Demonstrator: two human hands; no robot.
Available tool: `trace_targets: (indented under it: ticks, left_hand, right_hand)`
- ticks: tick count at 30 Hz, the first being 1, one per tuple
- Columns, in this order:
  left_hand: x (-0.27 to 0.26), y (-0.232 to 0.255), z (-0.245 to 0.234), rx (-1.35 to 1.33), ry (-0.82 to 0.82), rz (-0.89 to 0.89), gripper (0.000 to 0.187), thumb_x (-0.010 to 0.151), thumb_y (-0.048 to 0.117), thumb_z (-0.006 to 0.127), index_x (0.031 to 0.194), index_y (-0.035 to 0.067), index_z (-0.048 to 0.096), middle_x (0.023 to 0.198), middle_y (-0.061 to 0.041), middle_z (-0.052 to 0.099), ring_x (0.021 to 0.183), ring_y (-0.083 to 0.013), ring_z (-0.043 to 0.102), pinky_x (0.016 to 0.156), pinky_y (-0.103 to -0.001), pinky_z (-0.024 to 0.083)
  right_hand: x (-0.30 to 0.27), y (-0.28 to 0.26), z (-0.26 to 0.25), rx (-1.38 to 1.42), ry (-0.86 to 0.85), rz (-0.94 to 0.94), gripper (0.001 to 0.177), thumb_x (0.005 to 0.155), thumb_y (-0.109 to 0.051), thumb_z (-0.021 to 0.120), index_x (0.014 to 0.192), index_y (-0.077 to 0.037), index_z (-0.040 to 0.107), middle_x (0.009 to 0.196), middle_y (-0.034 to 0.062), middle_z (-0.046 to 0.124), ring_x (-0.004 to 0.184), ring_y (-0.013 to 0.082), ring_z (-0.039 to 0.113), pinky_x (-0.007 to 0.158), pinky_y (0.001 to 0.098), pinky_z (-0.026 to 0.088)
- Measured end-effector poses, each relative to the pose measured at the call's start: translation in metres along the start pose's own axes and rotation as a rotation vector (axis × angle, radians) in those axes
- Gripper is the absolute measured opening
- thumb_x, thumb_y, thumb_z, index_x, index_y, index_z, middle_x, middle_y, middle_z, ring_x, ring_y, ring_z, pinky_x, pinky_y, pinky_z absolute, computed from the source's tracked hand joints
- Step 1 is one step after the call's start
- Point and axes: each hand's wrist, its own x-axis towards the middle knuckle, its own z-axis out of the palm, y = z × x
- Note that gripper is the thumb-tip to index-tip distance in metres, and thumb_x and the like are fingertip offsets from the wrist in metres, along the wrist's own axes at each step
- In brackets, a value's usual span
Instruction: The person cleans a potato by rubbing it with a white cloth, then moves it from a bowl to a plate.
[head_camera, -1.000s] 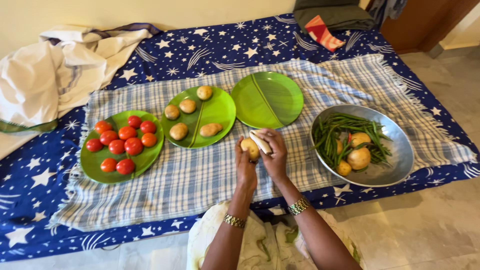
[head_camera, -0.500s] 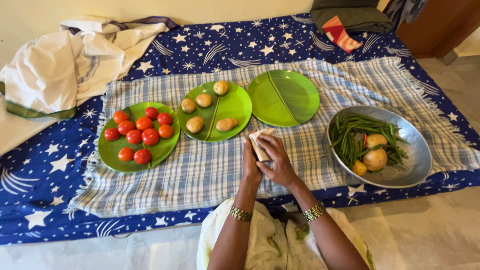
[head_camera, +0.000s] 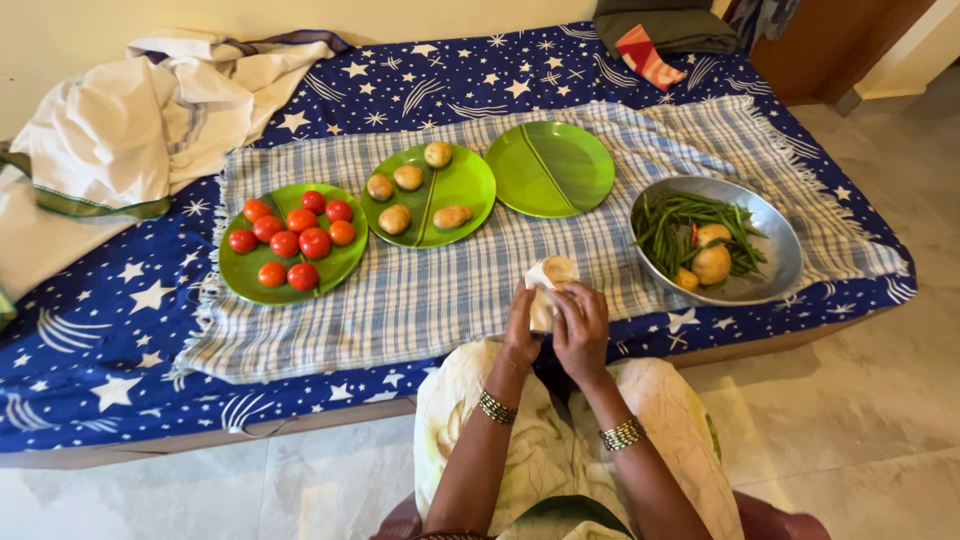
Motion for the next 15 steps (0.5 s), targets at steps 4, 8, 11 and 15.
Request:
trace_targets:
  ticks: [4,8,11,15]
  left_hand:
    - [-0.028,-0.019,-0.016,-0.044,0.097,-0.100,0.044,0.102,0.029,0.049,0.142,0.012,0.049,0.127,-0.011,0.063,0.114,-0.0237,0.063,0.091,-0.036,0.058]
    - [-0.072,-0.021,-0.006,0.061,0.020,-0.035,0.047,0.106,0.032,0.046,0.147,0.009,0.045,0.128,-0.012,0.059,0.115,-0.0240,0.061,0.095,-0.037,0.056]
    - [-0.102,-0.012,0.016,0.148,0.041,-0.152,0.056,0.104,0.042,0.040,0.152,0.014,0.043,0.136,-0.012,0.058,0.119,-0.0237,0.060,0.098,-0.037,0.054]
    - [-0.139,-0.006,0.025,0.240,-0.109,-0.134,0.076,0.101,0.065,0.030,0.157,0.014,0.033,0.148,-0.014,0.050,0.133,-0.0270,0.053,0.107,-0.039,0.050]
  right_hand:
    - [-0.022,-0.042,-0.024,-0.181,0.182,-0.026,0.022,0.095,-0.005,0.063,0.115,0.001,0.067,0.122,0.0185,0.053,0.113,0.0358,0.051,0.098,0.0481,0.045]
    - [-0.041,-0.057,-0.037,-0.036,-0.056,0.018,0.031,0.099,-0.010,0.059,0.128,0.001,0.062,0.134,0.0159,0.055,0.129,0.0344,0.051,0.111,0.0496,0.042]
    - [-0.052,-0.062,-0.040,-0.002,-0.146,0.074,0.045,0.100,-0.018,0.056,0.140,0.002,0.052,0.146,0.0194,0.051,0.137,0.0367,0.047,0.113,0.0507,0.038]
    - [-0.080,-0.063,-0.047,0.102,-0.100,0.080,0.058,0.099,-0.025,0.058,0.149,0.000,0.043,0.151,0.0216,0.046,0.139,0.0386,0.043,0.115,0.0500,0.033]
